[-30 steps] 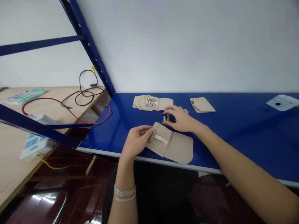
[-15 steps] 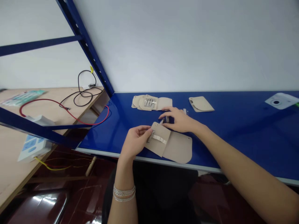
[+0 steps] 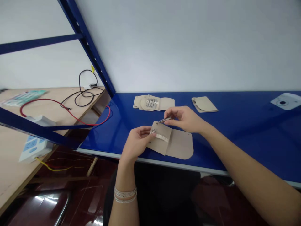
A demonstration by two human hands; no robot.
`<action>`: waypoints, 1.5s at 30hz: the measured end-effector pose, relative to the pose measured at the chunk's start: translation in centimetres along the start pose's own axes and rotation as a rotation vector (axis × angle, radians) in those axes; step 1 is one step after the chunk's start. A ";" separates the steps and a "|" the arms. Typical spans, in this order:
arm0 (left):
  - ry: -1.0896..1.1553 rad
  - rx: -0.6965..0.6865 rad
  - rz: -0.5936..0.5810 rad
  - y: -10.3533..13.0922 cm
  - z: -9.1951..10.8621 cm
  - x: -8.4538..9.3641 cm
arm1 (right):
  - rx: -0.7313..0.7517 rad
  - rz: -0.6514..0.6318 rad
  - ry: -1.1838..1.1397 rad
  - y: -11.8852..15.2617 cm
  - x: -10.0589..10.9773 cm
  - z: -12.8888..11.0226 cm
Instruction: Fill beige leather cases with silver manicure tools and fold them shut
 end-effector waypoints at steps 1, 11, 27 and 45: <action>-0.006 -0.007 0.005 0.0 0.0 0.0 | 0.018 -0.055 0.025 0.1 -0.5 -0.4; 0.004 -0.028 -0.037 -0.1 0.0 -0.4 | 0.055 -0.239 0.173 0.4 -3.3 -1.2; -0.004 -0.002 -0.053 0.0 -0.2 -0.6 | 0.145 -0.132 0.226 0.4 -2.5 -1.9; 0.050 0.026 0.018 -0.1 0.1 -0.1 | 0.337 -0.086 0.243 0.6 -2.9 -3.1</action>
Point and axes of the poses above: each hand's wrist, its own y-axis away from the middle knuckle, its own x-axis out of the back of the hand, z = x × y, the point moved 9 cm from there along -y, towards the middle knuckle, and after that the axes turned 9 degrees about y, right-handed, at the moved point
